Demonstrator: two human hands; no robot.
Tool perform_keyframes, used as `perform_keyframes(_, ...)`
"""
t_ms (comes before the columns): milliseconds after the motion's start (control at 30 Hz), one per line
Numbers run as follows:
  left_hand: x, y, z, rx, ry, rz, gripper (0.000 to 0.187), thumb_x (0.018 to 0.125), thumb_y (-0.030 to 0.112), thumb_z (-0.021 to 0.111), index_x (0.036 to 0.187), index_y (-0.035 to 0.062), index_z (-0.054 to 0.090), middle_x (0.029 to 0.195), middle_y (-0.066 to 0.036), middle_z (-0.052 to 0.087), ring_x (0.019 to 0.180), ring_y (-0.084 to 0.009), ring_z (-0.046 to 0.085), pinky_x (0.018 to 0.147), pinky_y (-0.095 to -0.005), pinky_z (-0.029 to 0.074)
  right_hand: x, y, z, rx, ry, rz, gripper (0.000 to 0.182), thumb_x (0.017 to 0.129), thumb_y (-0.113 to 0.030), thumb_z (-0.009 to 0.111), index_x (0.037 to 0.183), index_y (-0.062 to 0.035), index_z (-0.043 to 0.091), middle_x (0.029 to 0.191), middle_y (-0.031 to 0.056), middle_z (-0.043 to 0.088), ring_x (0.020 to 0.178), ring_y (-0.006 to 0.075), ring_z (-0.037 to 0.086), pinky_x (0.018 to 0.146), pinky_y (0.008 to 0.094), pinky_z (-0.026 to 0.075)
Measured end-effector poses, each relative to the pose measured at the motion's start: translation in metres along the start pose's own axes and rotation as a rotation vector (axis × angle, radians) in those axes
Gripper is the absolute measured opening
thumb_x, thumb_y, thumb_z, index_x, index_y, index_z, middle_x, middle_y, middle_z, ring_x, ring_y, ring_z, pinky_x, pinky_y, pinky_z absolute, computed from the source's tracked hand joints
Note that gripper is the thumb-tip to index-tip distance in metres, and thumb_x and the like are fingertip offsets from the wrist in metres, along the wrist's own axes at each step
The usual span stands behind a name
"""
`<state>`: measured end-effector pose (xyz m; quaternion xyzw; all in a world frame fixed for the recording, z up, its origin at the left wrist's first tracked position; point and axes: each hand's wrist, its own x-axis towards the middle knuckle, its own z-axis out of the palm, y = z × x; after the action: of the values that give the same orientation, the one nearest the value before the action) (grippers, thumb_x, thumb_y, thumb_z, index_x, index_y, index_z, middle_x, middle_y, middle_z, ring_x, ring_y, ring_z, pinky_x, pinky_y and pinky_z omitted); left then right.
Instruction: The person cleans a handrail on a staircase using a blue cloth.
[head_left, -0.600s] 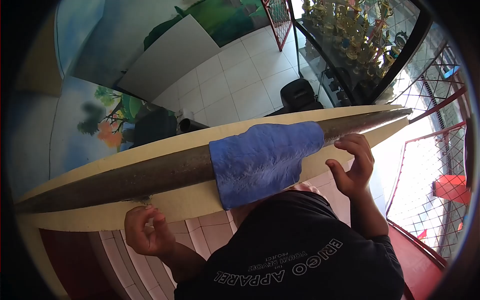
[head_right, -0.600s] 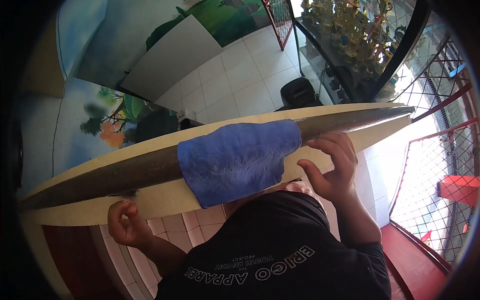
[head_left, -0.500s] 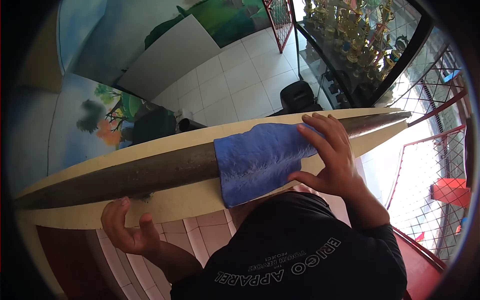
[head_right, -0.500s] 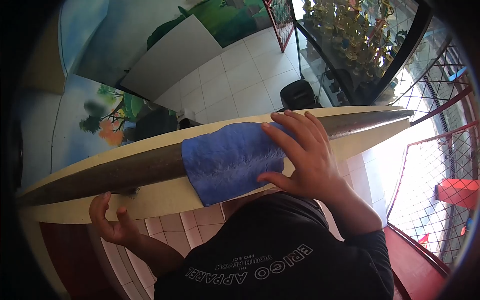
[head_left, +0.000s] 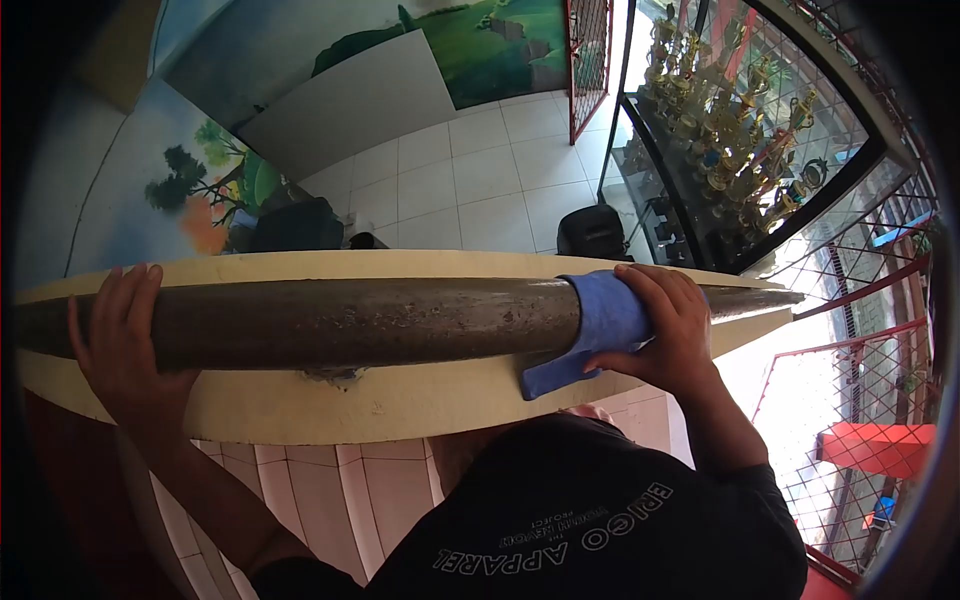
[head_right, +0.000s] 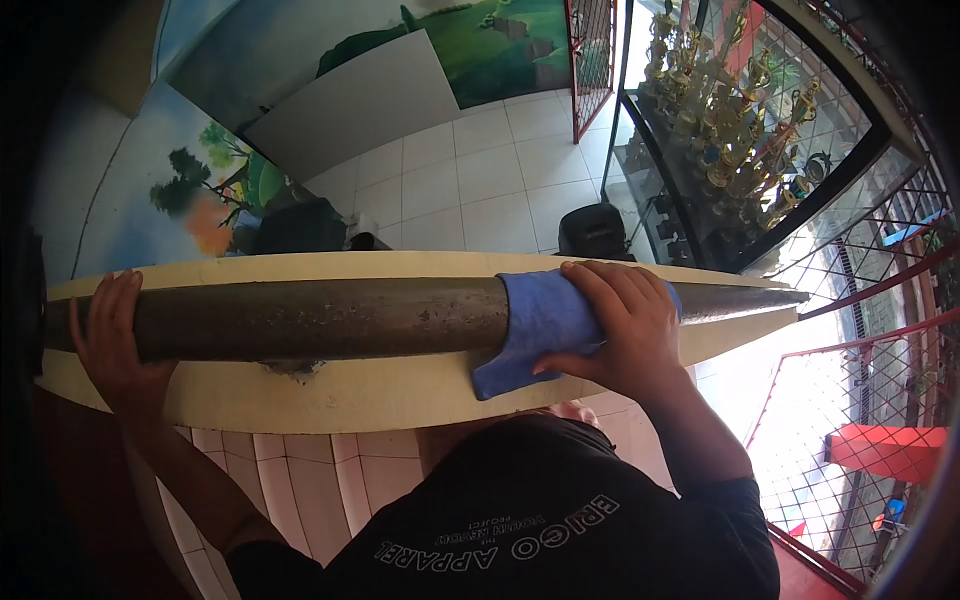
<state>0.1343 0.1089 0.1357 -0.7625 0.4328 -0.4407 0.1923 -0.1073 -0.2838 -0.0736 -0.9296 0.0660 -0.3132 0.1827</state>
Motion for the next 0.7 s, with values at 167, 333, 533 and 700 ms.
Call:
perform_keyframes(167, 0.017, 0.002, -0.002, -0.071, 0.139, 0.14, 0.055, 0.065, 0.027, 0.085, 0.115, 0.0165, 0.066, 0.105, -0.003, 0.065, 0.099, -0.0253, 0.067, 0.094, -0.0459, 0.055, 0.003, -0.015, 0.012, -0.086, 0.108, 0.045, 0.092, 0.043, -0.051, 0.096, 0.121, -0.0118, 0.066, 0.111, 0.0095, 0.07, 0.103, 0.0312, 0.068, 0.094, 0.0471, 0.05)
perform_keyframes(333, 0.025, -0.002, -0.005, -0.063, 0.13, 0.198, 0.029, 0.079, 0.018, 0.074, 0.106, 0.0162, 0.066, 0.095, -0.003, 0.064, 0.093, -0.0236, 0.066, 0.087, -0.0397, 0.056, -0.003, -0.018, 0.018, -0.12, 0.128, 0.156, 0.088, 0.043, -0.04, 0.098, 0.12, -0.0124, 0.066, 0.113, 0.0102, 0.07, 0.108, 0.0333, 0.066, 0.096, 0.0476, 0.049)
perform_keyframes(533, 0.026, -0.004, 0.002, -0.109, 0.179, 0.213, 0.017, 0.085, 0.015, 0.069, 0.101, 0.0158, 0.066, 0.088, -0.003, 0.063, 0.088, -0.0203, 0.066, 0.084, -0.0347, 0.054, 0.004, -0.035, 0.008, -0.107, 0.015, 0.282, 0.09, 0.044, -0.05, 0.096, 0.119, -0.0104, 0.066, 0.121, 0.0133, 0.066, 0.116, 0.0366, 0.06, 0.102, 0.0482, 0.044)
perform_keyframes(700, 0.027, -0.004, 0.008, -0.089, 0.268, 0.203, 0.014, 0.085, 0.016, 0.067, 0.099, 0.0178, 0.066, 0.085, 0.0, 0.063, 0.084, -0.0176, 0.065, 0.08, -0.0328, 0.053, 0.002, -0.043, 0.028, -0.088, 0.193, 0.205, 0.095, 0.06, -0.08, 0.074, 0.12, -0.0074, 0.066, 0.118, 0.0148, 0.066, 0.113, 0.0383, 0.06, 0.104, 0.0522, 0.039)
